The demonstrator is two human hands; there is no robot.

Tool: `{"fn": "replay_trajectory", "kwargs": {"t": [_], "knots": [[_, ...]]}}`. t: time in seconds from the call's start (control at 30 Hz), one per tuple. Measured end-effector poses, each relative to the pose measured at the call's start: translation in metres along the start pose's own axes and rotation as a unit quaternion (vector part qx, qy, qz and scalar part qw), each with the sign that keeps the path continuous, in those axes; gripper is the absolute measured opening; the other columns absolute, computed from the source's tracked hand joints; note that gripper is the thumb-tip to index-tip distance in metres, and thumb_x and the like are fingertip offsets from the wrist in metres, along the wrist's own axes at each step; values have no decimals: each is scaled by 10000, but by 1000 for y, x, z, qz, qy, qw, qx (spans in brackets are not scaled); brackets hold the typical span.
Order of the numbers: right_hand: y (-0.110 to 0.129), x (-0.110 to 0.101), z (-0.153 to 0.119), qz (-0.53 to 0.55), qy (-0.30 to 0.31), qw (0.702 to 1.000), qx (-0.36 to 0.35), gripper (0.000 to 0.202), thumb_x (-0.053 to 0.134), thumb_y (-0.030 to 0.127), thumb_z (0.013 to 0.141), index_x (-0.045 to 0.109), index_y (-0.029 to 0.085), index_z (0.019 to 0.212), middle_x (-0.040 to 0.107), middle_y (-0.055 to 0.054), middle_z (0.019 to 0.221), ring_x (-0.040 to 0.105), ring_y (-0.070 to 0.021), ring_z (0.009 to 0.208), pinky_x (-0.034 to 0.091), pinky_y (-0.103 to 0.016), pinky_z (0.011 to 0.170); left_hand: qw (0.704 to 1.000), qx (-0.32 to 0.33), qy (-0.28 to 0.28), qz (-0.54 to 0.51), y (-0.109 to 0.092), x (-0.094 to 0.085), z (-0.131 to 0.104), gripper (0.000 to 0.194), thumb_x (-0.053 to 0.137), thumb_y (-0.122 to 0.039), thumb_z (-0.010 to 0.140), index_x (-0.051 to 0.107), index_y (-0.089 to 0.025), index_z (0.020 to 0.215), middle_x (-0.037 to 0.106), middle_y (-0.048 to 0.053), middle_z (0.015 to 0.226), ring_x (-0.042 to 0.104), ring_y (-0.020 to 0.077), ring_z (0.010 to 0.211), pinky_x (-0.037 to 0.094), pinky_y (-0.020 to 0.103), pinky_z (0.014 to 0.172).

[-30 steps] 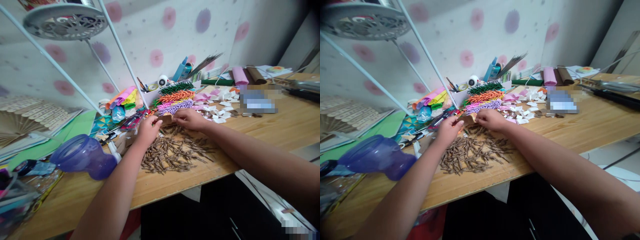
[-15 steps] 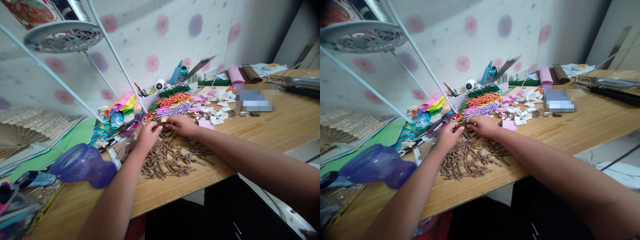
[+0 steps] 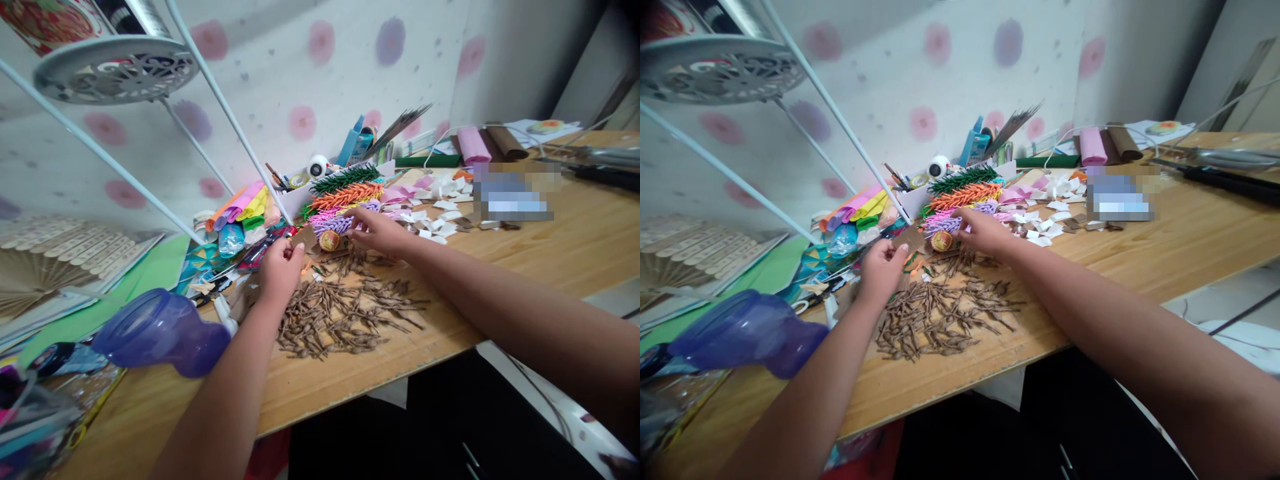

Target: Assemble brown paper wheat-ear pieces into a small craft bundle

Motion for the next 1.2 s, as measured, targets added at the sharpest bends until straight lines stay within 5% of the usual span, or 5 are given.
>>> {"fn": "replay_trajectory", "kwargs": {"t": [0.13, 0.23, 0.4, 0.8, 1.2], "knots": [[-5, -9, 2, -87, 53, 995, -1, 501, 516, 362, 706, 404, 209, 1170, 547, -90, 1044, 504, -205, 896, 385, -304, 709, 998, -11, -53, -16, -2, -3, 0, 249, 461, -338, 714, 373, -178, 546, 369, -57, 499, 363, 79, 485, 297, 188, 479], [-22, -30, 5, -149, 49, 982, 103, 380, 476, 380, 722, 508, 236, 1073, 547, -86, 1051, 526, -213, 860, 395, -298, 657, 998, -14, -59, -24, 1, -2, 1, 231, 462, -357, 714, 423, -177, 575, 413, -49, 520, 403, 88, 509, 325, 189, 496], [-47, -63, -1, -163, 182, 930, 274, 239, 511, 347, 684, 609, 192, 837, 619, -43, 703, 536, -141, 560, 369, -240, 486, 993, -35, -75, -86, 7, 3, 4, 133, 483, -294, 700, 495, -175, 758, 549, -17, 650, 509, 102, 579, 388, 202, 559], [-51, -81, -11, -149, 262, 902, 308, 46, 663, 205, 543, 632, 187, 571, 601, -51, 565, 546, -189, 481, 420, -319, 432, 997, -15, -34, -73, -1, -2, 1, 215, 479, -357, 715, 448, -173, 607, 450, -49, 533, 416, 84, 503, 326, 190, 494], [-37, -75, -13, -126, 335, 865, 352, 304, 574, 122, 612, 611, 164, 911, 619, -47, 685, 583, -164, 581, 434, -259, 509, 999, -13, -3, -29, -8, -8, 1, 406, 455, -372, 733, 259, -161, 447, 227, -65, 446, 243, 65, 455, 224, 197, 457]]}}
Point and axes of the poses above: each hand's wrist, its own z-axis towards the middle knuckle, its own x-axis out of the palm, y = z × x, the point moved 1 cm from there along z, towards the middle knuckle
